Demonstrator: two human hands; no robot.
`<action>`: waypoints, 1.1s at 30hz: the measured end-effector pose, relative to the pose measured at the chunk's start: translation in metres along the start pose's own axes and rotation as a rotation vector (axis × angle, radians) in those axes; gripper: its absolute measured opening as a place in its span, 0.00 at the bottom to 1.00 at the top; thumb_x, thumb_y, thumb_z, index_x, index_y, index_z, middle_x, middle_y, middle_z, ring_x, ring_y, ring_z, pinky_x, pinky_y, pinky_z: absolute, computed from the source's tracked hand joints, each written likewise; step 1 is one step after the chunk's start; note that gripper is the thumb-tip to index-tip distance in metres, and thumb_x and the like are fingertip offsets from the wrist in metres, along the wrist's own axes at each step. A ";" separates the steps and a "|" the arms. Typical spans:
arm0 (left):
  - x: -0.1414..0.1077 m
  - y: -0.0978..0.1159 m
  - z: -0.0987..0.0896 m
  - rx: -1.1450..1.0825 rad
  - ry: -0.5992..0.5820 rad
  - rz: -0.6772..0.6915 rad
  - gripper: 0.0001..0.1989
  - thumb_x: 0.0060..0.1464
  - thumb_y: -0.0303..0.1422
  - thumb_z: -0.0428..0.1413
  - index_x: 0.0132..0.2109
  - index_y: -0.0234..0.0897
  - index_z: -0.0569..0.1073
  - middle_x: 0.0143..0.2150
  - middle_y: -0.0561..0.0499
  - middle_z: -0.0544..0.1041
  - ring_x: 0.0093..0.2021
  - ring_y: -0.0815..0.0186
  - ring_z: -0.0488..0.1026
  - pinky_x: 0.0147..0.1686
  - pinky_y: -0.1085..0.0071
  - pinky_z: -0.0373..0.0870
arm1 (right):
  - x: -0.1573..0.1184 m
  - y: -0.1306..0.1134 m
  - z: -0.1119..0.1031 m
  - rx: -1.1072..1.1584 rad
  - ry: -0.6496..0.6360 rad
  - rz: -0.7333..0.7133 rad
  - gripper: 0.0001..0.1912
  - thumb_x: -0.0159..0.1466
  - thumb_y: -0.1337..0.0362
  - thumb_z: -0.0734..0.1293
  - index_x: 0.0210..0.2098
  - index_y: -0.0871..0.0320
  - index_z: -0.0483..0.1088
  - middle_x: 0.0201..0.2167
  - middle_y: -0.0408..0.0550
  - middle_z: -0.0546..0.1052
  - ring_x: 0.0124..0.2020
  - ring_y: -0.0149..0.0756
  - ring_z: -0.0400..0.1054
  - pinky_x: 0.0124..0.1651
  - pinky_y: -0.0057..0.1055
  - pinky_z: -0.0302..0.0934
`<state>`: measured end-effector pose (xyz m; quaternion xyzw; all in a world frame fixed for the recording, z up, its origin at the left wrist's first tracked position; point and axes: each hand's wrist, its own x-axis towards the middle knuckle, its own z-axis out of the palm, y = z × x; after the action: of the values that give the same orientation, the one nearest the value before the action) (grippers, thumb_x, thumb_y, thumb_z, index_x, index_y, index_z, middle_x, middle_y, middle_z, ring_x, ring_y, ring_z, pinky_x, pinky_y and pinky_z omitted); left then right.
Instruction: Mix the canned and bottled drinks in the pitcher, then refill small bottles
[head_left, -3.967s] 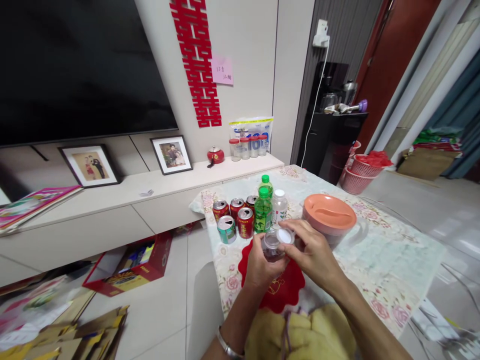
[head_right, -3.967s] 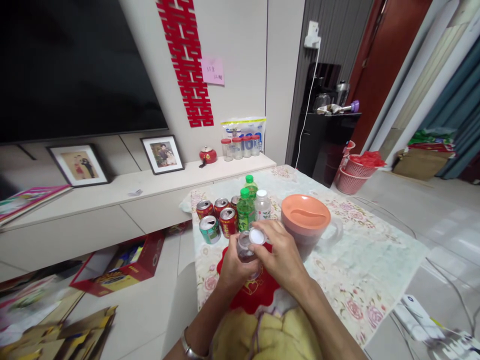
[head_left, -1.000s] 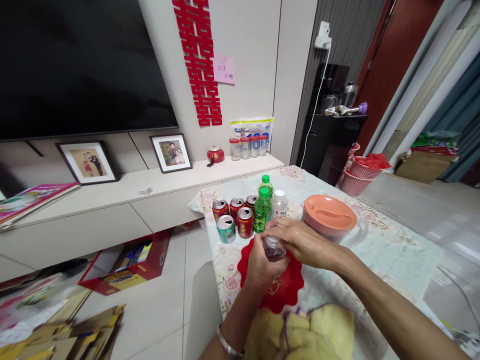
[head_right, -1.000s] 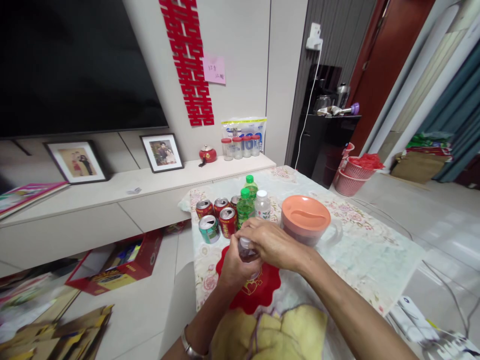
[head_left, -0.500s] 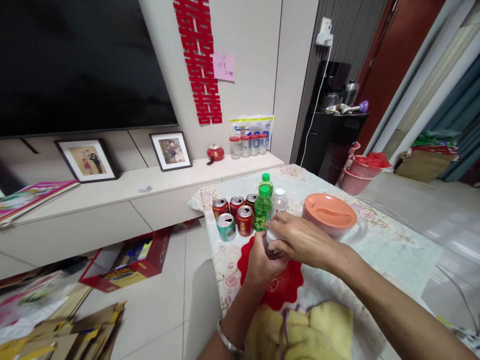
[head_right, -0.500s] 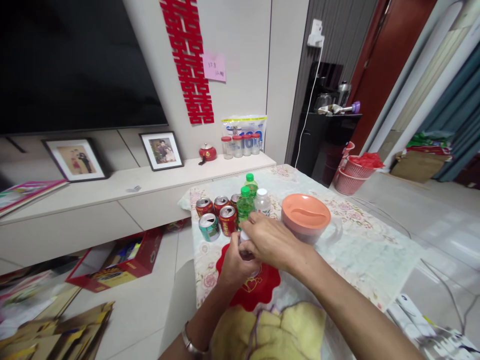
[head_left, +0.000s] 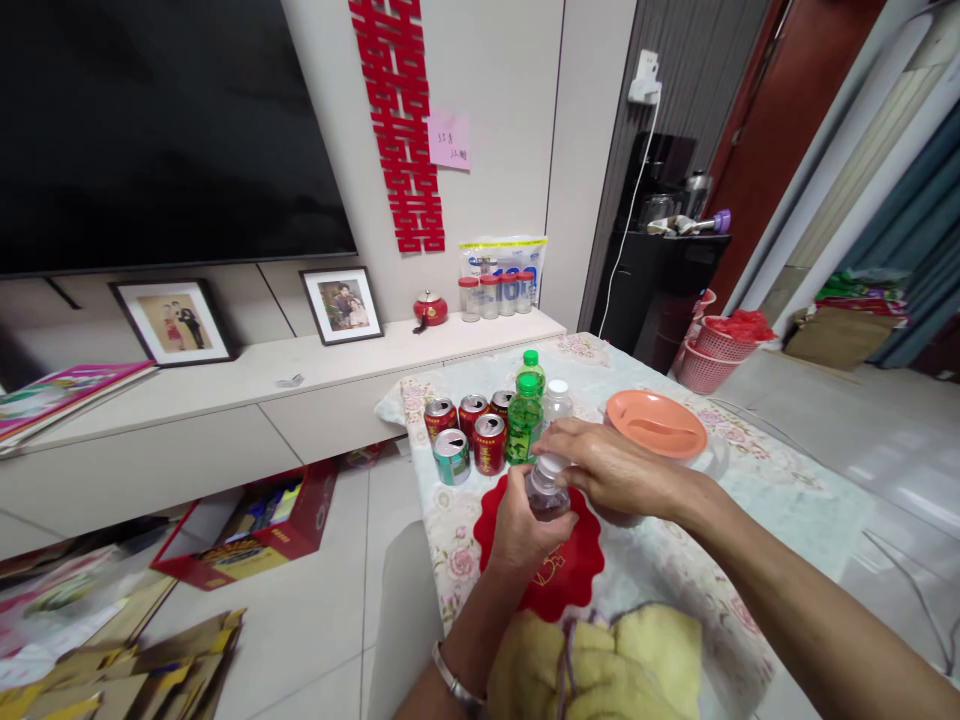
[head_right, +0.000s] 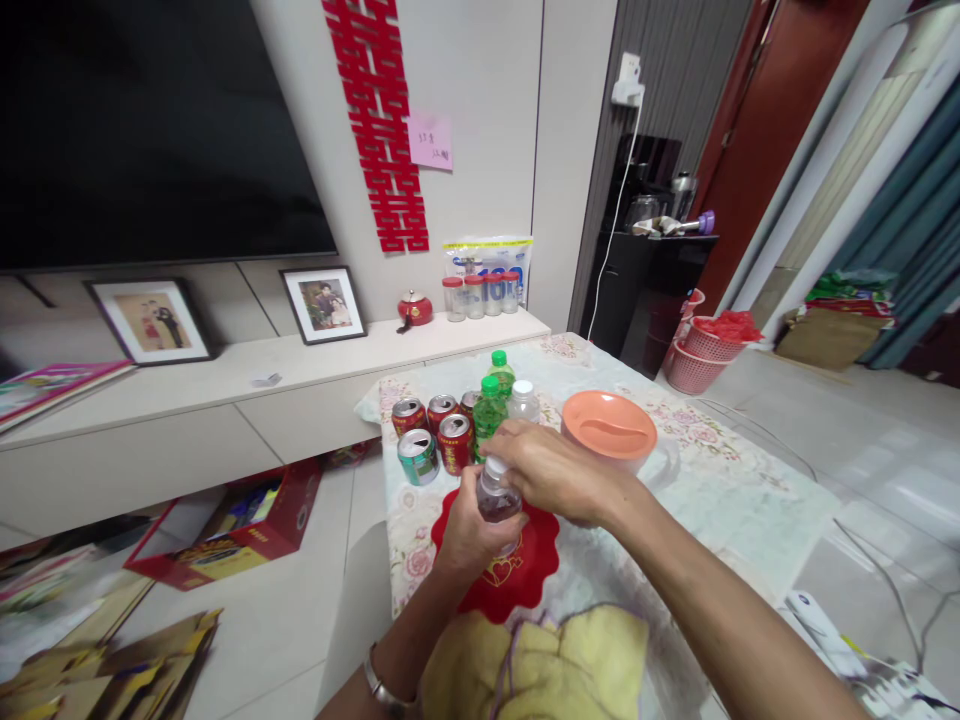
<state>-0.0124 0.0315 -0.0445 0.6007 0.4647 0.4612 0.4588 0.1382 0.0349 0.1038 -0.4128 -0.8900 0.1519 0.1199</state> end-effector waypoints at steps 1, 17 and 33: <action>0.000 -0.001 0.001 -0.009 0.001 0.010 0.28 0.40 0.32 0.66 0.48 0.42 0.63 0.39 0.52 0.77 0.37 0.61 0.76 0.38 0.67 0.72 | 0.000 -0.001 0.002 0.001 -0.018 0.009 0.15 0.66 0.75 0.62 0.47 0.58 0.75 0.45 0.54 0.75 0.47 0.44 0.70 0.49 0.39 0.64; 0.002 -0.004 0.001 0.028 0.021 0.056 0.28 0.39 0.35 0.67 0.45 0.43 0.62 0.39 0.51 0.77 0.41 0.59 0.77 0.39 0.67 0.72 | 0.009 -0.023 0.014 -0.267 -0.029 0.291 0.14 0.70 0.57 0.66 0.43 0.63 0.75 0.42 0.57 0.76 0.42 0.48 0.73 0.42 0.38 0.63; 0.000 0.002 0.000 -0.013 0.013 0.038 0.27 0.39 0.32 0.68 0.44 0.43 0.62 0.40 0.51 0.78 0.39 0.61 0.79 0.39 0.69 0.74 | 0.002 -0.012 0.013 -0.093 -0.066 0.138 0.13 0.64 0.78 0.61 0.43 0.60 0.72 0.43 0.53 0.74 0.45 0.42 0.69 0.44 0.35 0.59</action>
<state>-0.0126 0.0310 -0.0427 0.6035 0.4530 0.4768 0.4508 0.1238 0.0269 0.0969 -0.4731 -0.8690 0.1320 0.0605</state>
